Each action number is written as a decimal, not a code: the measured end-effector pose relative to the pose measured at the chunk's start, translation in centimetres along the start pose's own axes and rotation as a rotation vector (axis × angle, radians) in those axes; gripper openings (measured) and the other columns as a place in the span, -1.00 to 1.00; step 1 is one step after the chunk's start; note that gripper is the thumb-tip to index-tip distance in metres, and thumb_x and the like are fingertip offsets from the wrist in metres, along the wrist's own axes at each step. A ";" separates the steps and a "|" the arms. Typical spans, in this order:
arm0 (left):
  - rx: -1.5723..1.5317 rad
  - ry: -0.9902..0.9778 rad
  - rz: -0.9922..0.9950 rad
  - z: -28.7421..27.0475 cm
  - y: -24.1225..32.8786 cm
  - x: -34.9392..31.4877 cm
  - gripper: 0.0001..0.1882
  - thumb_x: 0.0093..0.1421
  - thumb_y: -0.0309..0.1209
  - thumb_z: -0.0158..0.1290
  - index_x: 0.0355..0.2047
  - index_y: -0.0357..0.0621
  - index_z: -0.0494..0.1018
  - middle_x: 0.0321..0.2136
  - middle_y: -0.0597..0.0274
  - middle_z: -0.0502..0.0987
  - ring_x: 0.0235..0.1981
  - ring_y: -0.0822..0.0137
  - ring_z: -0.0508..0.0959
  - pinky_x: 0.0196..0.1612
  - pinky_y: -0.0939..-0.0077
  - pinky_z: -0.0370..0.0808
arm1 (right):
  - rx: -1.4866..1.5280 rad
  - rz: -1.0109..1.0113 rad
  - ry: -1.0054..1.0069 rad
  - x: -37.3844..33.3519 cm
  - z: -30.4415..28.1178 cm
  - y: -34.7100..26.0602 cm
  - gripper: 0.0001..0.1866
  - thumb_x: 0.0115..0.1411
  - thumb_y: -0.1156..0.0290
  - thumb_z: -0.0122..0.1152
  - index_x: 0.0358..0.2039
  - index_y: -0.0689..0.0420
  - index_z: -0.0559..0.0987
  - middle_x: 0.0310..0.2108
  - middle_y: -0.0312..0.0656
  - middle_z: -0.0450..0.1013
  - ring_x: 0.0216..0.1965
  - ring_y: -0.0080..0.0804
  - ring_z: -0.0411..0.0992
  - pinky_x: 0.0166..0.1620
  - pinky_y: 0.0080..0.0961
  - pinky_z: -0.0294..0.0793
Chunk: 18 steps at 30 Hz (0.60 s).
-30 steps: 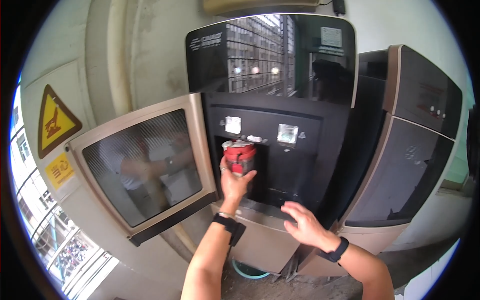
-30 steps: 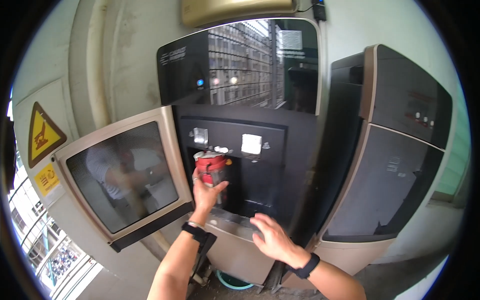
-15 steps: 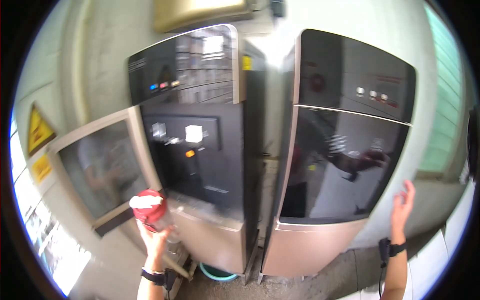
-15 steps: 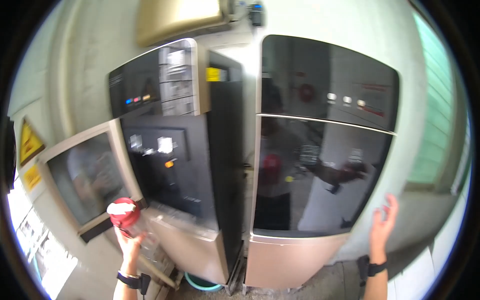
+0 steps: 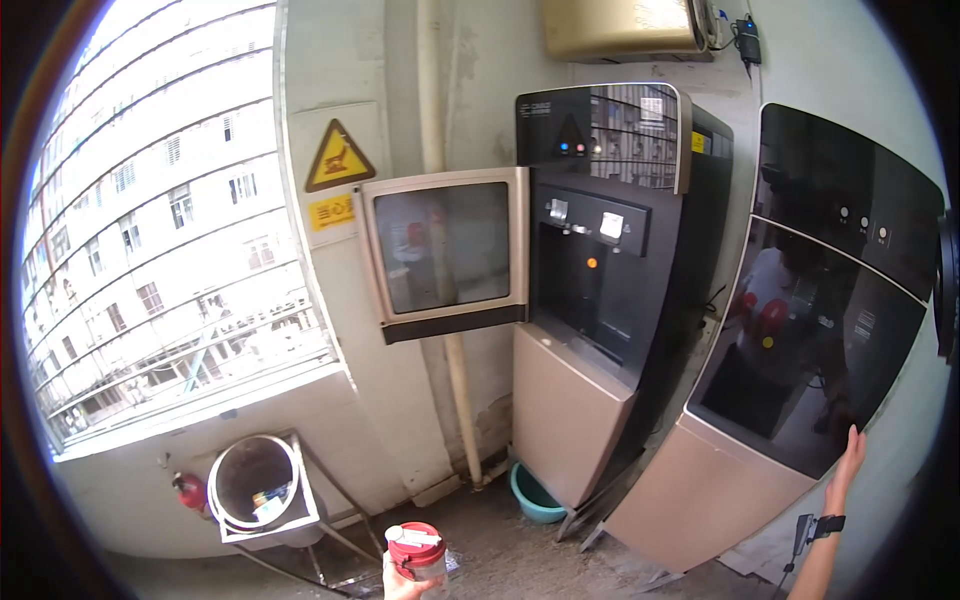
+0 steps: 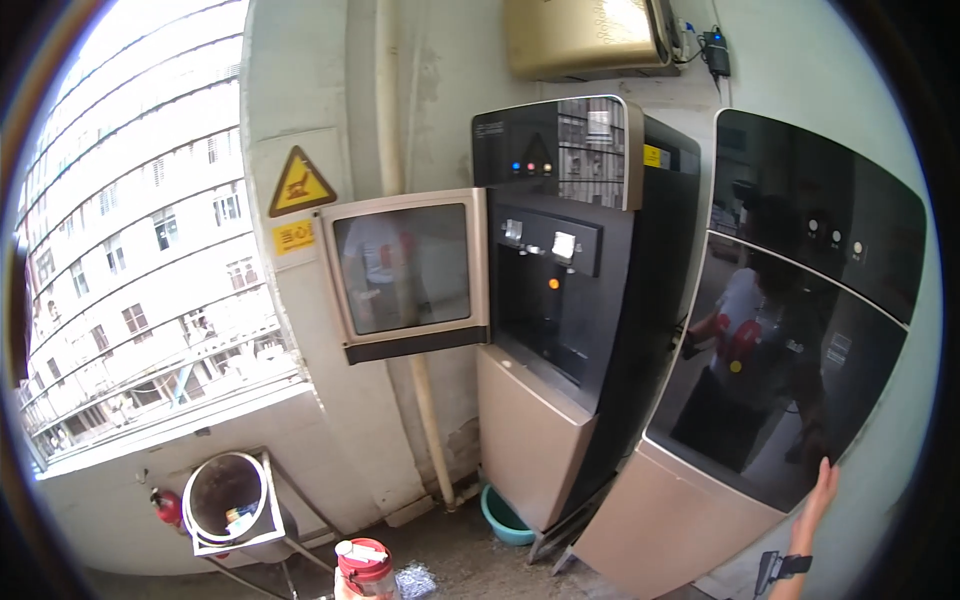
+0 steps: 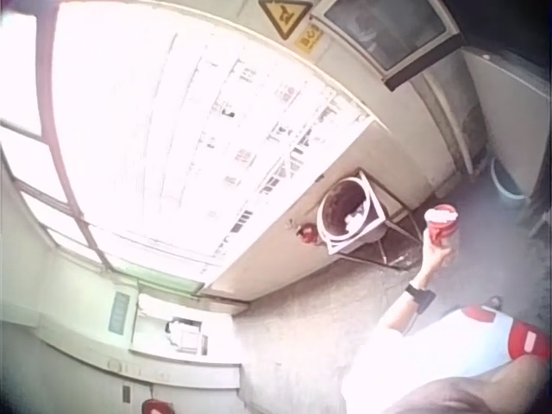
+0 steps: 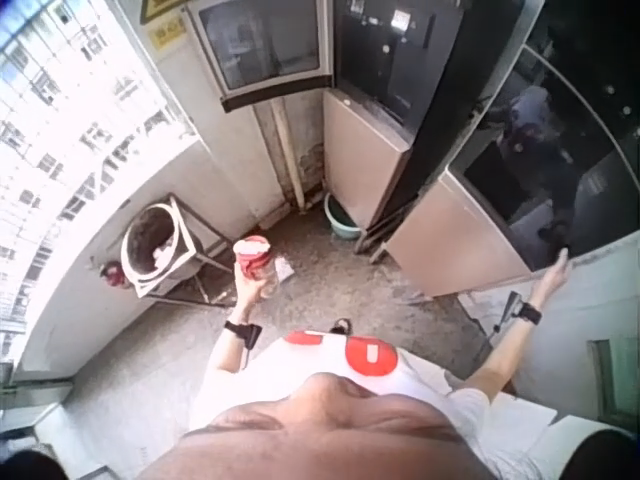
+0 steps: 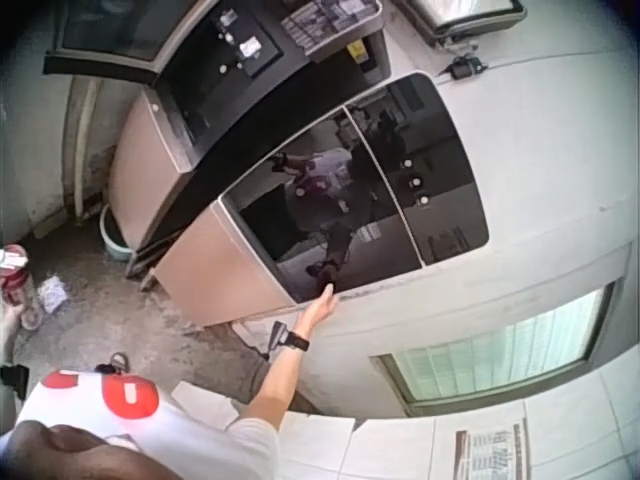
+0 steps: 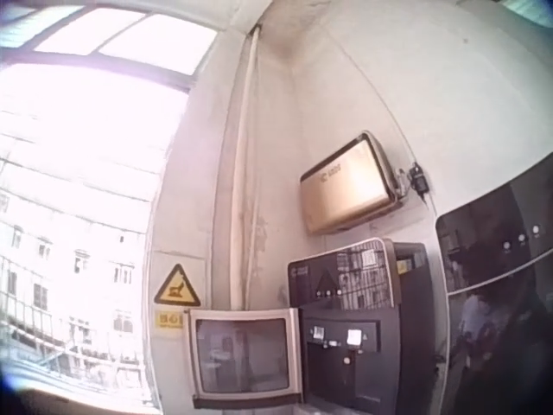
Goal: Filling a water bottle and a cup from an automated water dispenser.
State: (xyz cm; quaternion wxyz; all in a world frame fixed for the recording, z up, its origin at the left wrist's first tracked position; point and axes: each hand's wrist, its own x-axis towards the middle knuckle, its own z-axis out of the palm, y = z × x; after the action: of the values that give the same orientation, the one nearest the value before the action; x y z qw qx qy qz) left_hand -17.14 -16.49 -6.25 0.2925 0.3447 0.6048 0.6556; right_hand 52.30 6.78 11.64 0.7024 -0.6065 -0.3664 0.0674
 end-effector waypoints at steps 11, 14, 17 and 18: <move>0.211 -0.199 0.101 -5.9 3.4 -4.1 -0.07 -0.41 -0.36 0.43 0.01 -0.20 0.20 -0.07 0.18 0.37 -0.03 0.28 0.41 0.07 0.35 0.34 | 0.068 -0.223 -0.211 -17.5 -4.9 -5.1 -0.62 0.14 0.51 0.12 -0.03 0.24 0.30 -0.20 -0.27 0.30 -0.15 -0.56 0.27 -0.05 -0.63 0.23; 0.237 -0.357 0.092 -4.1 6.4 -4.8 -0.10 -0.41 -0.31 0.43 -0.01 -0.20 0.25 -0.10 0.19 0.42 -0.06 0.30 0.44 0.05 0.37 0.34 | 0.102 -0.301 -0.378 -25.6 -2.7 -10.6 -0.53 0.03 0.53 0.21 -0.03 0.24 0.30 -0.21 -0.25 0.31 -0.17 -0.55 0.29 -0.08 -0.59 0.28; 0.304 -0.371 0.112 -4.0 7.4 -5.9 -0.09 -0.40 -0.25 0.44 -0.02 -0.20 0.24 -0.12 0.19 0.42 -0.07 0.29 0.44 0.02 0.42 0.35 | 0.151 -0.331 -0.528 -30.9 5.3 -16.4 -0.54 -0.03 0.53 0.23 -0.09 0.23 0.33 -0.31 -0.28 0.35 -0.31 -0.56 0.34 -0.21 -0.59 0.36; 0.265 -0.366 0.083 -4.0 9.0 -6.5 -0.10 -0.40 -0.24 0.44 -0.02 -0.21 0.24 -0.12 0.18 0.41 -0.07 0.29 0.43 0.03 0.43 0.34 | 0.186 -0.354 -0.593 -32.3 8.3 -17.2 -0.56 -0.04 0.52 0.23 -0.12 0.22 0.34 -0.36 -0.29 0.36 -0.37 -0.57 0.35 -0.26 -0.60 0.37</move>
State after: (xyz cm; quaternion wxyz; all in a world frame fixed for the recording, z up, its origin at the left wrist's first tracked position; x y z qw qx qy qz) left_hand -16.25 -24.95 1.91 0.3223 0.5177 0.6080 0.5084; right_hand 17.99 -8.39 13.11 0.6186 -0.4209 -0.6461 0.1508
